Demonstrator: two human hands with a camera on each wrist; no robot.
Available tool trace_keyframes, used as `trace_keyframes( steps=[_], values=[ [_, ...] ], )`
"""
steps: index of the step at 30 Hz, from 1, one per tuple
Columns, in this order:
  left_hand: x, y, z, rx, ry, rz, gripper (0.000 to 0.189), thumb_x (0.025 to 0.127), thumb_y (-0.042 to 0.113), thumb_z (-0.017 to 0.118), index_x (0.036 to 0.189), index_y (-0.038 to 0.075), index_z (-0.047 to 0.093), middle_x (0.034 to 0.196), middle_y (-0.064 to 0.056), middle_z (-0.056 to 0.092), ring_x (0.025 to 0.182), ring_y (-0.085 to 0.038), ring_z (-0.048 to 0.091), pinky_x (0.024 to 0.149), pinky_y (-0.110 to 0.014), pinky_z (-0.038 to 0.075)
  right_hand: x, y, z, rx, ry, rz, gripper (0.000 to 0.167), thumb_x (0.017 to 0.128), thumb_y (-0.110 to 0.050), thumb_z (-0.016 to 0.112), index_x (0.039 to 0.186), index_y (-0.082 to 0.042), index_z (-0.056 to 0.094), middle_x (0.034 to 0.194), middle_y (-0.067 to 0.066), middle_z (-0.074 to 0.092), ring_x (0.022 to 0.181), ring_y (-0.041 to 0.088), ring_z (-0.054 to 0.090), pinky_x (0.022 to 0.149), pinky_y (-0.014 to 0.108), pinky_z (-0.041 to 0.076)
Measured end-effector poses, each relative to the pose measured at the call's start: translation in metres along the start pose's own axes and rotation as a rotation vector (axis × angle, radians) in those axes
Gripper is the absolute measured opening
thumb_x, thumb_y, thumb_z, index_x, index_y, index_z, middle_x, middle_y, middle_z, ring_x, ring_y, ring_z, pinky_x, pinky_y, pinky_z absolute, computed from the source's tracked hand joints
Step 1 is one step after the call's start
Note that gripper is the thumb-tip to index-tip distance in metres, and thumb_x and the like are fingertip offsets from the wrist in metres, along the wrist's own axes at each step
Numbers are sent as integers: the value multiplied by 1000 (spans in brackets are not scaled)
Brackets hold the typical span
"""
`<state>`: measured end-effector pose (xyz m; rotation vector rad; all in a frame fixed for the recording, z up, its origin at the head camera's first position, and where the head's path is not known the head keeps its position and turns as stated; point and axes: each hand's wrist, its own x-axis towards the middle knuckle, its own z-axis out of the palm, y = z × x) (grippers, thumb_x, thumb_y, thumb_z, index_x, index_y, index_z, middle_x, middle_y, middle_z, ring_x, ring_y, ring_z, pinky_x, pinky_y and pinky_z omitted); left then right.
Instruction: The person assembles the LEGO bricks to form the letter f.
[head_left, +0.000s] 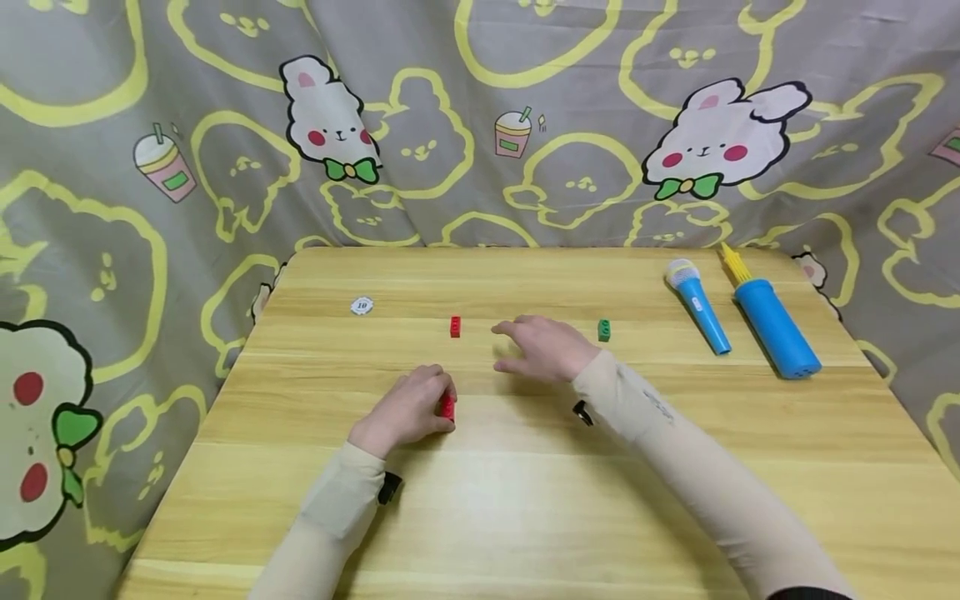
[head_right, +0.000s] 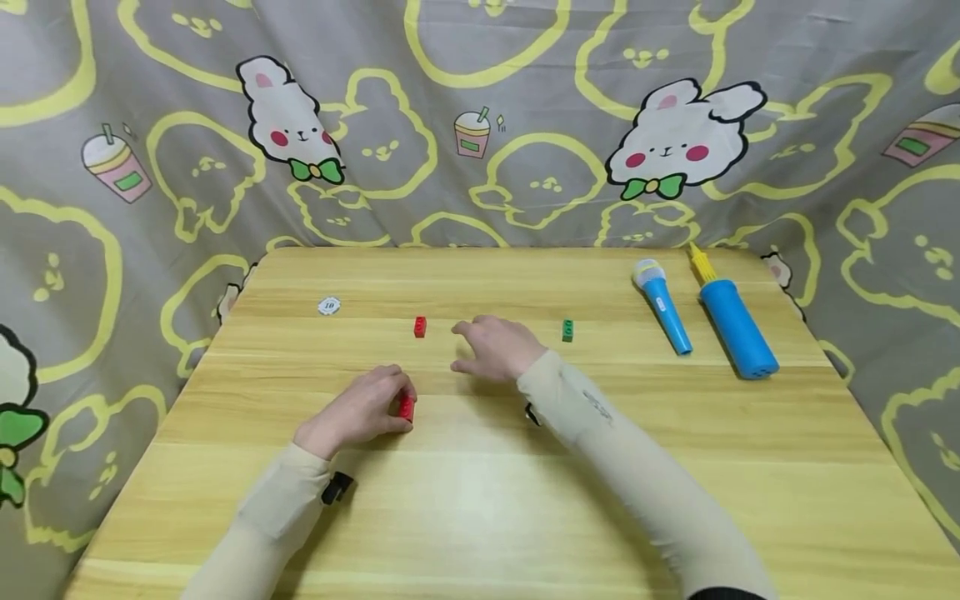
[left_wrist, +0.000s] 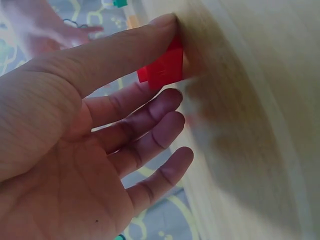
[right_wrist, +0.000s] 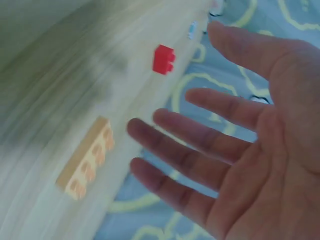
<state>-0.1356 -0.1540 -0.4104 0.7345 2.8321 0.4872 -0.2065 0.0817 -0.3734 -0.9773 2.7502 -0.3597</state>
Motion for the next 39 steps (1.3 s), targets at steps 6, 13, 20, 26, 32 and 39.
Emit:
trace_keyframes(
  steps=[6,13,20,26,32,39],
  values=[
    [1,3,6,-6,-10,19,31,75,18,88,90,10,62,88,1,52,87,-22,50,76,-38,43,42,-9,10,-13,5,-25,58,88,-32,76,134,-4,56,121,14,62,109,28,60,93,41,47],
    [1,4,7,5,18,57,32,75,20,88,91,9,63,84,2,51,81,-20,49,72,-35,42,75,-15,16,34,12,31,58,81,-21,82,130,1,58,120,16,63,112,30,58,94,40,47],
    [-1,0,5,5,39,66,31,73,19,88,89,8,63,82,2,51,82,-21,50,72,-35,42,97,-18,21,-10,22,85,52,79,-23,82,124,-5,63,116,9,65,106,24,59,86,38,49],
    [-3,-3,3,-7,48,70,31,70,17,89,84,10,62,81,3,51,81,-21,50,71,-35,42,110,-23,25,-50,18,113,54,79,-29,82,126,-10,63,108,5,64,98,21,56,76,38,49],
    [-5,-7,2,-20,57,62,30,72,17,89,84,8,63,83,1,53,83,-21,51,73,-36,43,117,-28,27,-63,31,126,35,80,-25,81,108,-12,66,95,1,63,89,18,57,71,35,48],
    [-5,-6,4,-9,87,79,32,72,20,90,88,8,64,84,1,54,82,-20,52,73,-35,44,118,-25,31,-101,64,132,18,81,-24,79,87,-16,65,82,-3,61,81,17,56,76,38,43]
  ],
)
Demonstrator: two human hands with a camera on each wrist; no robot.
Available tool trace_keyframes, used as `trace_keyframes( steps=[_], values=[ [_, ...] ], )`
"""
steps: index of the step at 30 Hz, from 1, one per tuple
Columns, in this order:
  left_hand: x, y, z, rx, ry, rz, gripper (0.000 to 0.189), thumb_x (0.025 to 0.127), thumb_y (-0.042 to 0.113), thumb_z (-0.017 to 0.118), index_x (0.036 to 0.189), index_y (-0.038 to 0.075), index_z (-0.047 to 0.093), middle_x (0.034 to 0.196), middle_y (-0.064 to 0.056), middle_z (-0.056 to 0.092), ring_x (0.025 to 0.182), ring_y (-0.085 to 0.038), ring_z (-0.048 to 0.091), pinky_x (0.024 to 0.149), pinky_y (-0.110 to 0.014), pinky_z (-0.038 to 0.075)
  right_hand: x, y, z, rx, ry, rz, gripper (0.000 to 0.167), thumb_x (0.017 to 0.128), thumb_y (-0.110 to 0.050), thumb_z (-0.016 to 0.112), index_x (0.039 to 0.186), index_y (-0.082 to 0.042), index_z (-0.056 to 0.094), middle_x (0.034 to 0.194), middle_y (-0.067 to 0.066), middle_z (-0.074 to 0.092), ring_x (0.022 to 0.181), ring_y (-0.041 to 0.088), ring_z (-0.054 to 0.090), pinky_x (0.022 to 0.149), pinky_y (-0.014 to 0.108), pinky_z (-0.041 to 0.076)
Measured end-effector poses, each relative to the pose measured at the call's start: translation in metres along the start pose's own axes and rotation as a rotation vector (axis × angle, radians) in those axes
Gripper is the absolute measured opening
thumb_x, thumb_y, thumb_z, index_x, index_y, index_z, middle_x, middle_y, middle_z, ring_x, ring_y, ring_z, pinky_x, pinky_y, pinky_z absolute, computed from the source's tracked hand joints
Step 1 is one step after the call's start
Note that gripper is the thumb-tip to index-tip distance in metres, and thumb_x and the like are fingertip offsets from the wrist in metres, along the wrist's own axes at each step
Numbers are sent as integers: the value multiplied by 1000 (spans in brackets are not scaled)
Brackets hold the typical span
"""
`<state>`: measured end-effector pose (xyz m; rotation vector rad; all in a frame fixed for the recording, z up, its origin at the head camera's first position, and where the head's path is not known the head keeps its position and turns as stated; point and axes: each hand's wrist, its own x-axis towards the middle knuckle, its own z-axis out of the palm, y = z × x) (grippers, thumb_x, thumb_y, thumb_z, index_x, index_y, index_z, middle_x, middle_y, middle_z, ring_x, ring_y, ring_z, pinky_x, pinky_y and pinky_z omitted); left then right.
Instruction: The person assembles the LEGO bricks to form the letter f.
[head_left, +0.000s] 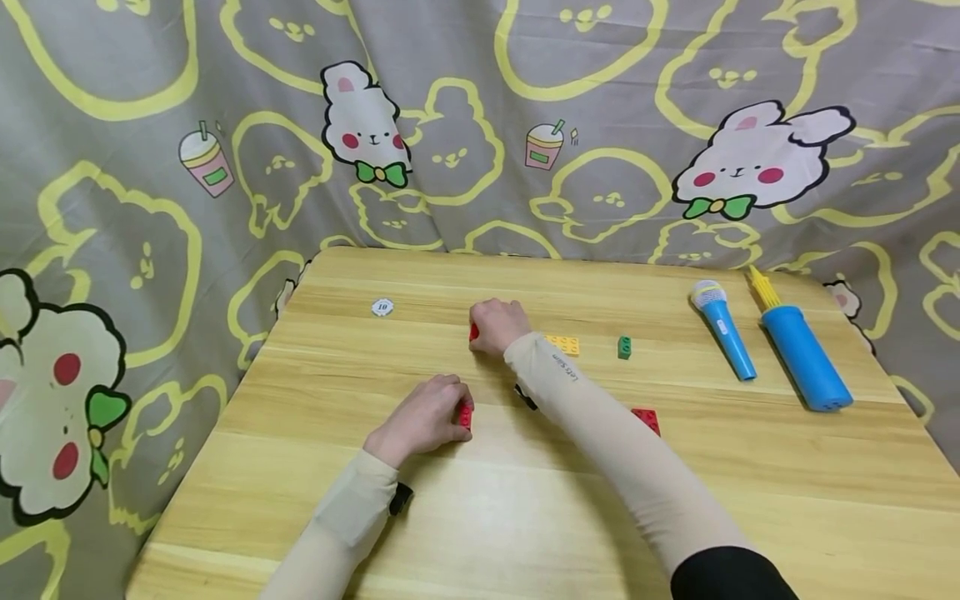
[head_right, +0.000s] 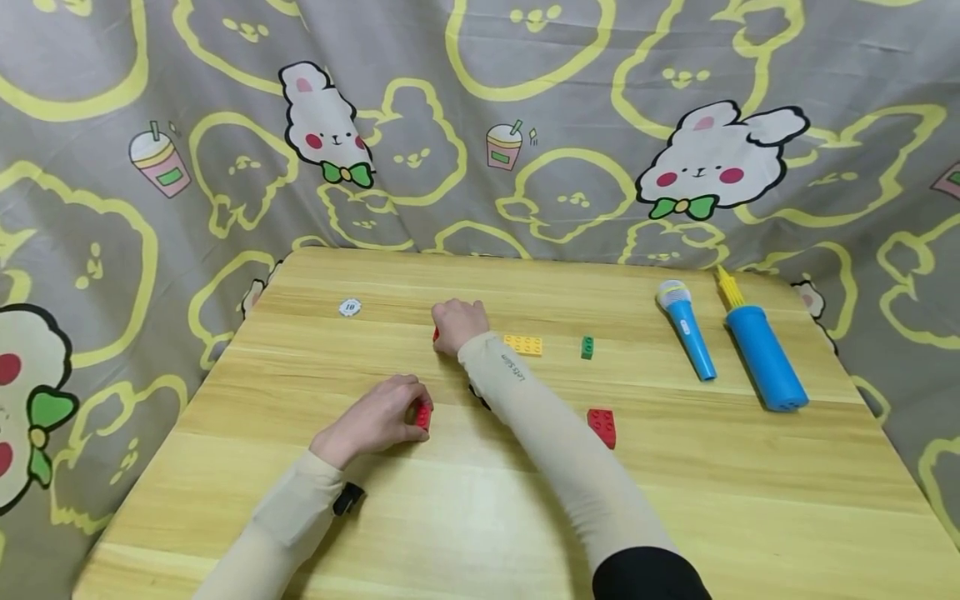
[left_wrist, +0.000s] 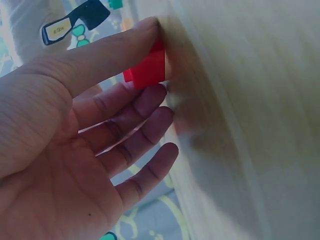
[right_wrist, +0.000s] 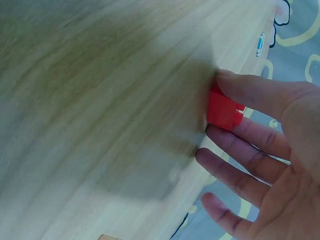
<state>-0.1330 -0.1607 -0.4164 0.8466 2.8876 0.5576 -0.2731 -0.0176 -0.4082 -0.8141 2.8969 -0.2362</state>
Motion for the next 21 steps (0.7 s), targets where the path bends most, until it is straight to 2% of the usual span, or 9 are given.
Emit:
trace_keyframes(
  steps=[6,14,21],
  values=[
    [0,-1,-1,-31,4,3,32,72,17,90,89,8,65,83,0,55,80,-18,50,73,-34,44,-7,1,-6,44,20,-34,18,80,-23,81,87,-16,66,82,-4,61,83,17,56,78,43,40],
    [7,3,0,-91,-3,-3,35,72,15,90,91,8,62,81,-1,57,76,-17,49,70,-34,44,-34,10,-27,68,54,-82,20,77,-19,80,92,-15,67,90,-4,66,90,18,60,83,47,42],
    [9,7,3,-106,-9,-7,36,71,14,90,87,10,59,79,1,56,74,-15,48,70,-33,44,-58,16,-34,47,93,-152,25,75,-24,85,91,-14,69,86,-3,66,80,16,61,75,43,47]
  ],
)
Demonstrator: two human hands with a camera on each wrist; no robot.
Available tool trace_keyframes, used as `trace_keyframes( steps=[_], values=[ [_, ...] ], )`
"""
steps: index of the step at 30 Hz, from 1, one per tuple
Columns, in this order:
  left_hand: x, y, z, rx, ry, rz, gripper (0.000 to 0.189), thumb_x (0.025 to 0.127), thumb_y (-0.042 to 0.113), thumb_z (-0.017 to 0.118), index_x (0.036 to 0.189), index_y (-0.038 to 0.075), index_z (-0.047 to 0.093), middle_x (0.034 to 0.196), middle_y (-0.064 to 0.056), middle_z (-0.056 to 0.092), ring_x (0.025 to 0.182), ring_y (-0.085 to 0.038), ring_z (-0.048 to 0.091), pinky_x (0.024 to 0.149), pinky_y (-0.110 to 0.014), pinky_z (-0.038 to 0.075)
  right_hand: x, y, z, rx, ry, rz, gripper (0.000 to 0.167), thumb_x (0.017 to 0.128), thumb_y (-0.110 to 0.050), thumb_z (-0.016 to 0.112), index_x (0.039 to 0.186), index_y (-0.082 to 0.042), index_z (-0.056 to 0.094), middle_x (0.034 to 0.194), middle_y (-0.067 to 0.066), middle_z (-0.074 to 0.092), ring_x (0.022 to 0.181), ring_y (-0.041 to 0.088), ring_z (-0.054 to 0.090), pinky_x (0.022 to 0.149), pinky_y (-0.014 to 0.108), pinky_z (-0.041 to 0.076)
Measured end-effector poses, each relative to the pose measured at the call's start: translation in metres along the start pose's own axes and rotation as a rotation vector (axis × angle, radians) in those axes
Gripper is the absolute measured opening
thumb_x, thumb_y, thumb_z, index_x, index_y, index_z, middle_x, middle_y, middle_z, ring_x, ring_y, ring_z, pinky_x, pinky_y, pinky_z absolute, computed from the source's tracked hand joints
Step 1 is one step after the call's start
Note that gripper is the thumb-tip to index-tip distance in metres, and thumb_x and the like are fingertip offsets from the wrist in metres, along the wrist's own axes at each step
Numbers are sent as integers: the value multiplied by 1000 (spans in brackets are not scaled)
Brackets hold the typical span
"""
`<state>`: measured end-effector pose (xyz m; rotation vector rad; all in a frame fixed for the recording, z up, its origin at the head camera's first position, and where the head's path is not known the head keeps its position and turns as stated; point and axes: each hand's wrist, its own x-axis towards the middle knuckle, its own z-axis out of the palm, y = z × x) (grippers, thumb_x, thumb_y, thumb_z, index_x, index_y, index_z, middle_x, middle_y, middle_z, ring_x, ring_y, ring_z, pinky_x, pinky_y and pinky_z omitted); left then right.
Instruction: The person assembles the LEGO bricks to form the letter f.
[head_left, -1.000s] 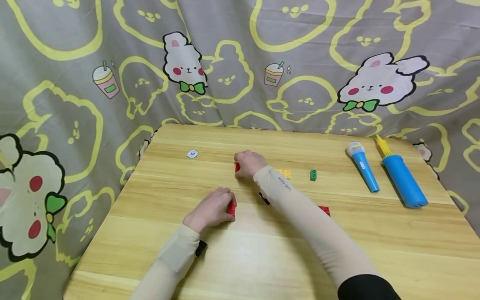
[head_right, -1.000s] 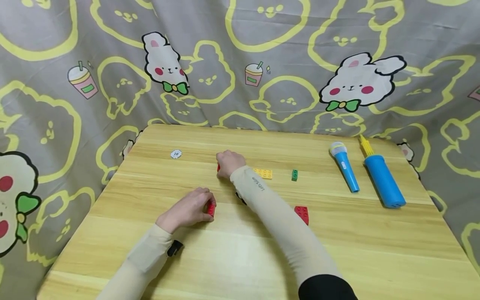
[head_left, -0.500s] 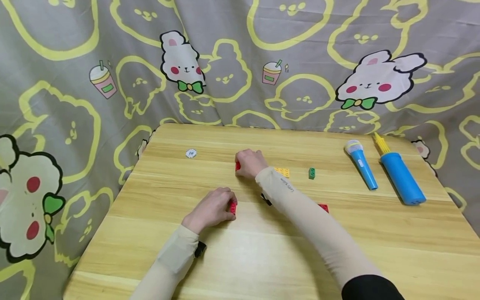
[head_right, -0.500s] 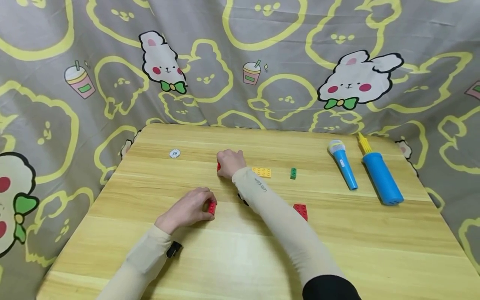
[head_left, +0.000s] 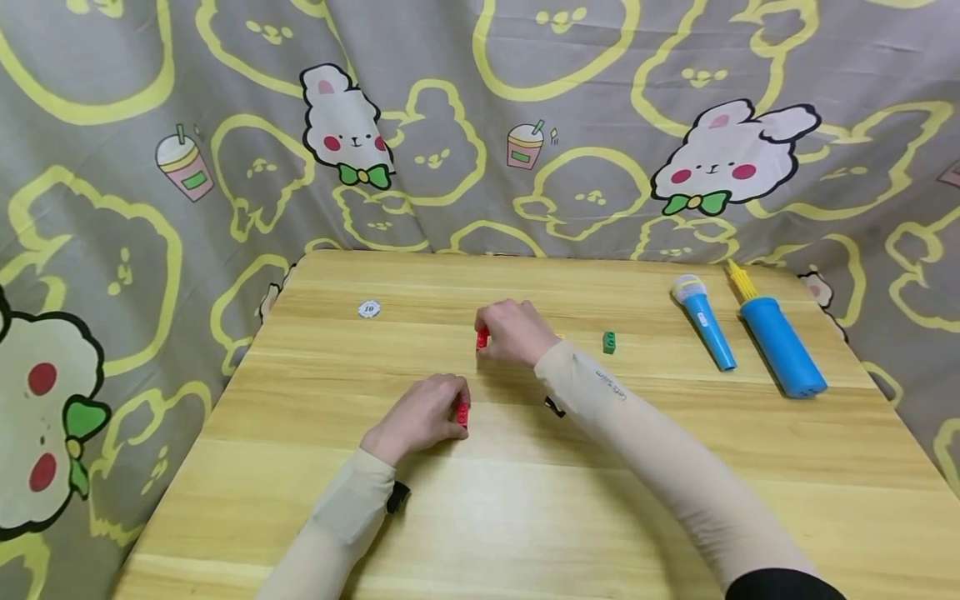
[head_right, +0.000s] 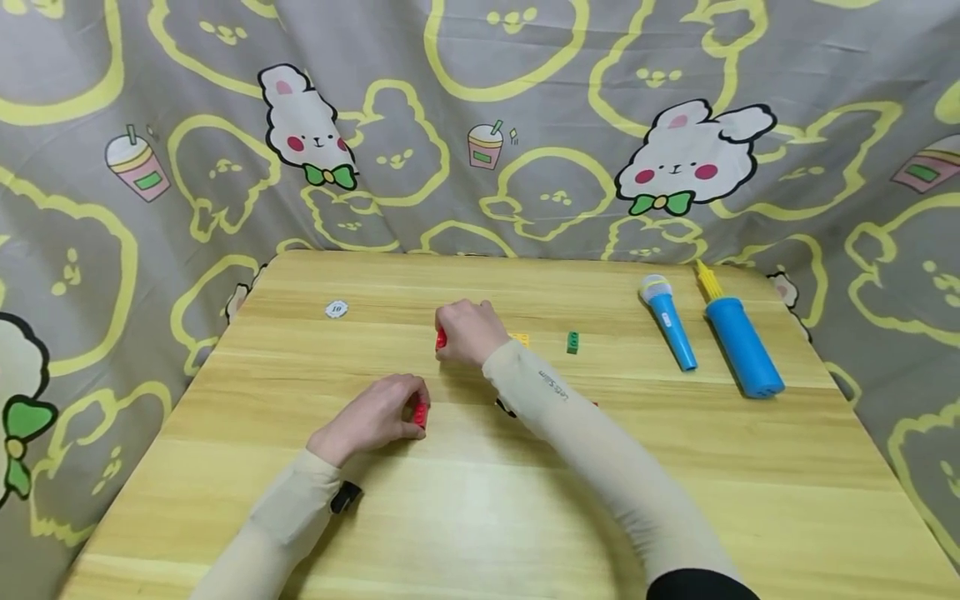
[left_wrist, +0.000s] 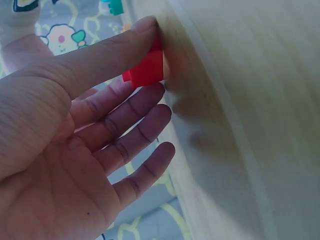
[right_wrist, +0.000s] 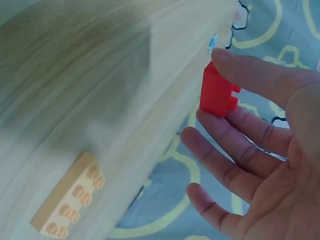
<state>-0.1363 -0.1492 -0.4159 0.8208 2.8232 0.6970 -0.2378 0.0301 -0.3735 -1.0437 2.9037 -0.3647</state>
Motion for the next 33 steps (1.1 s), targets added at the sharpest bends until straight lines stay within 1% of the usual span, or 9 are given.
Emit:
trace_keyframes(
  steps=[5,7,9,14,16,19,25,29,33],
  values=[
    [-1,-1,2,0,7,6,36,70,14,91,87,11,59,78,1,56,74,-16,49,71,-34,43,-13,-5,-4,-9,28,-73,25,73,-26,86,89,-14,71,84,-1,69,69,13,58,66,37,49],
    [-1,-1,2,-10,11,10,36,70,14,90,87,11,59,78,0,56,75,-16,49,71,-34,43,-19,-8,-6,-17,33,-101,26,73,-27,86,89,-14,71,86,0,70,69,12,58,66,34,49],
    [-2,-2,2,-22,15,8,36,70,13,90,87,11,59,78,0,57,75,-16,49,71,-34,43,-24,-12,-7,-8,41,-133,25,74,-24,85,90,-12,71,86,1,70,69,12,58,67,32,49],
    [-3,-4,1,-57,18,-2,34,71,12,90,86,10,60,79,0,57,76,-16,49,72,-35,43,-39,-24,-9,30,49,-199,23,74,-19,86,90,-10,71,82,-2,65,69,12,57,67,27,48],
    [-3,-5,2,-59,17,-6,33,71,12,90,87,9,60,80,0,57,76,-16,48,72,-34,43,-45,-29,-8,44,34,-201,23,74,-19,86,90,-11,71,82,-3,63,69,11,56,66,26,48],
    [-4,-6,3,-51,18,-11,34,71,14,90,88,10,60,81,1,57,76,-16,48,71,-33,43,-53,-37,-6,65,8,-202,23,75,-20,85,91,-12,71,84,-1,64,71,11,56,66,25,48],
    [-3,-7,4,-49,19,-4,36,70,16,91,85,12,59,78,-1,58,72,-15,48,66,-32,43,-62,-47,6,105,-7,-232,25,76,-23,86,91,-11,71,83,1,66,70,10,56,65,25,48],
    [-2,-6,4,-40,18,16,34,73,20,89,83,14,56,76,-2,57,71,-15,47,64,-32,42,-65,-49,17,122,-10,-242,26,76,-24,87,91,-11,70,82,-1,67,70,7,56,64,23,48],
    [-2,-5,4,-16,40,47,36,73,24,89,83,14,56,76,-1,56,72,-15,47,65,-31,43,-66,-49,24,128,11,-244,23,76,-21,87,89,-13,70,81,-2,66,70,6,56,64,22,48]
  ],
)
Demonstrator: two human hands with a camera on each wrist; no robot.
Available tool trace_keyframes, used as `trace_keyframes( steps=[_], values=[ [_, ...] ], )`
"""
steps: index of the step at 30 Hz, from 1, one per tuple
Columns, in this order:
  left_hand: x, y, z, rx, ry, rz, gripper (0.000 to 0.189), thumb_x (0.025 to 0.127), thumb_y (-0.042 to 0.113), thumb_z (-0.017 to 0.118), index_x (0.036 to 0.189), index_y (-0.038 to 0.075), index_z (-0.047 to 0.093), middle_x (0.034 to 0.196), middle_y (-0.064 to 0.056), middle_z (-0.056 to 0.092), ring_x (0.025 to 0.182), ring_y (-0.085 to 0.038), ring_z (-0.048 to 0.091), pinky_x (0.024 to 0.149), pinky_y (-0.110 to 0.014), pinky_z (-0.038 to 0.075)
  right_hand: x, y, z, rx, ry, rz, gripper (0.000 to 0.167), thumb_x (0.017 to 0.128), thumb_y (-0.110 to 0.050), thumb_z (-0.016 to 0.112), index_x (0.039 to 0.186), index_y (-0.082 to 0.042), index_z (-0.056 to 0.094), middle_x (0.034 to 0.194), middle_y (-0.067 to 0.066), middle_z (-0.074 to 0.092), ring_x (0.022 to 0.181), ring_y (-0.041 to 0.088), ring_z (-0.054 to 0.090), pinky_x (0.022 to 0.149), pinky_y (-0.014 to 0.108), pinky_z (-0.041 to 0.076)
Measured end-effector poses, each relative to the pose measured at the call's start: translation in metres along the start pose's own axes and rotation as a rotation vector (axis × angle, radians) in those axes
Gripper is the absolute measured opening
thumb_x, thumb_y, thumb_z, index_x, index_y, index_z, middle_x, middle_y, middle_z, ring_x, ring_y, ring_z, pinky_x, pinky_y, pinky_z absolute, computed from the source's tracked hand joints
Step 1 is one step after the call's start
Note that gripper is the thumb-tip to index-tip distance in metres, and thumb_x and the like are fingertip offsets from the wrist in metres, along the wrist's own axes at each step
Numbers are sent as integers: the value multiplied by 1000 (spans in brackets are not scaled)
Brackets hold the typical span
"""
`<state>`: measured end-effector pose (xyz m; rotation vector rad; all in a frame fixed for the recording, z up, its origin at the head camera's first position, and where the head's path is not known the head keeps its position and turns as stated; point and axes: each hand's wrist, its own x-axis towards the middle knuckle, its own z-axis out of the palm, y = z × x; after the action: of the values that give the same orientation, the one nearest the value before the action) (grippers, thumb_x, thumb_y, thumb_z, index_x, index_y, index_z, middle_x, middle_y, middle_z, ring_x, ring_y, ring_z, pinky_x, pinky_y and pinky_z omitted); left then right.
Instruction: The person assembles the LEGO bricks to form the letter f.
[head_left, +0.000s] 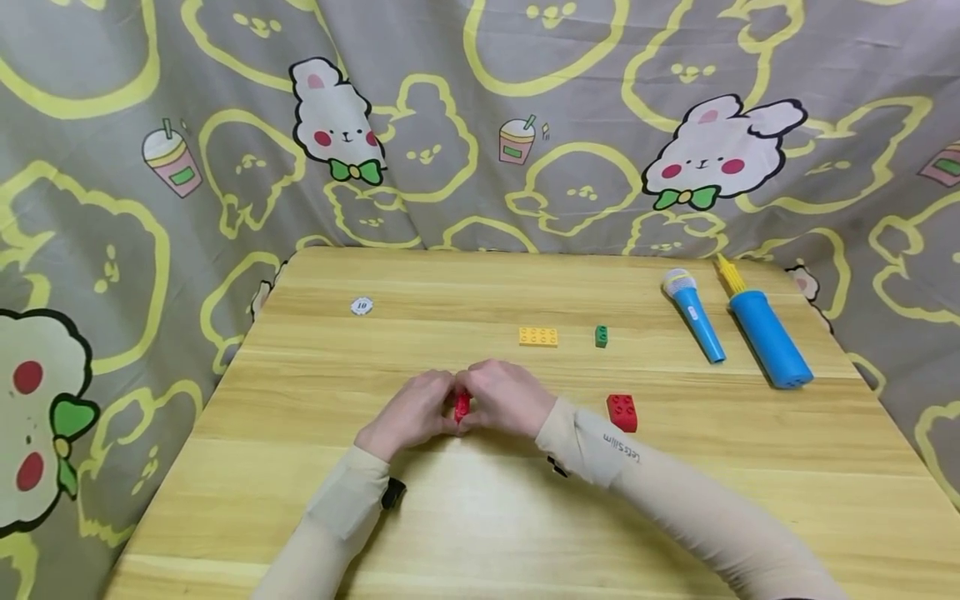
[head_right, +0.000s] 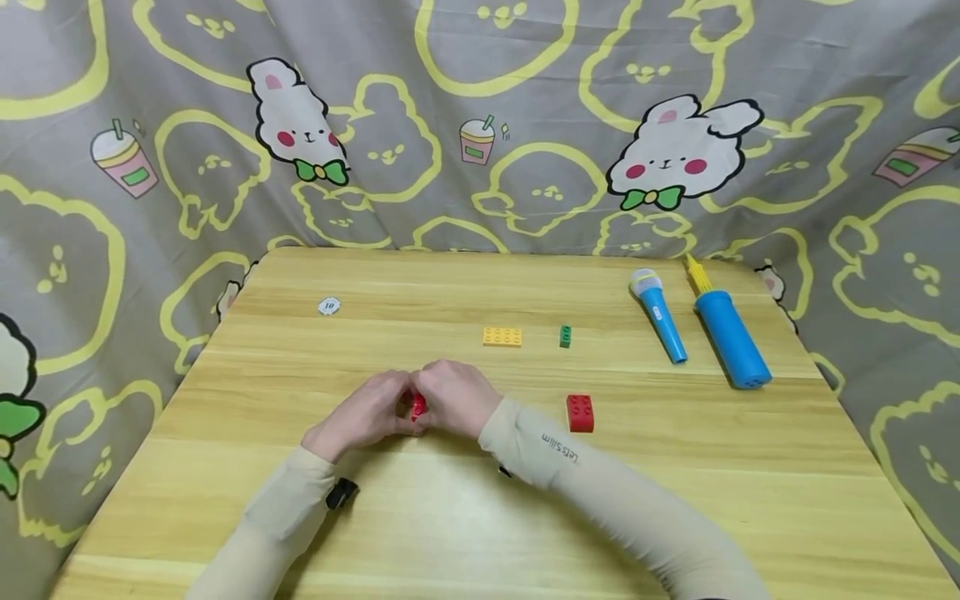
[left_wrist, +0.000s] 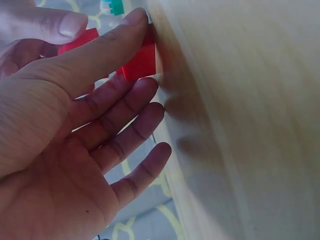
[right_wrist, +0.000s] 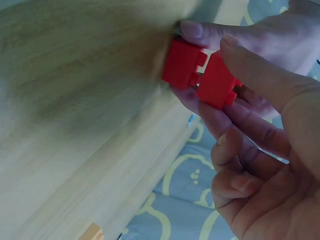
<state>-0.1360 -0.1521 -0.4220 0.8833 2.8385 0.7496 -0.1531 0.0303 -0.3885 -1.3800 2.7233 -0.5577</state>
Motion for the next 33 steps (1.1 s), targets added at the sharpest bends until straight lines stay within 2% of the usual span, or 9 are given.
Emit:
trace_keyframes(
  steps=[9,16,22,33],
  values=[
    [2,0,0,13,27,19,36,71,25,90,82,15,57,75,1,56,70,-13,47,64,-31,41,1,2,8,-47,51,-27,23,76,-21,87,87,-13,70,79,-1,66,67,6,54,60,22,47],
    [3,0,0,19,21,-8,39,69,27,92,81,15,57,75,0,56,69,-14,47,62,-31,41,3,2,10,-69,47,-22,22,76,-21,87,88,-13,70,79,0,65,66,7,54,58,23,47],
    [3,-1,0,27,21,8,37,67,29,92,79,18,59,75,3,57,70,-13,48,64,-31,41,3,-1,11,-129,37,-13,24,77,-22,86,91,-14,69,78,-1,60,66,9,54,57,25,48],
    [4,-1,1,30,18,7,37,67,29,92,88,15,66,77,4,58,70,-13,49,62,-30,43,3,0,15,-131,52,11,27,76,-26,87,93,-13,71,79,-1,61,66,9,55,57,24,49]
  ],
)
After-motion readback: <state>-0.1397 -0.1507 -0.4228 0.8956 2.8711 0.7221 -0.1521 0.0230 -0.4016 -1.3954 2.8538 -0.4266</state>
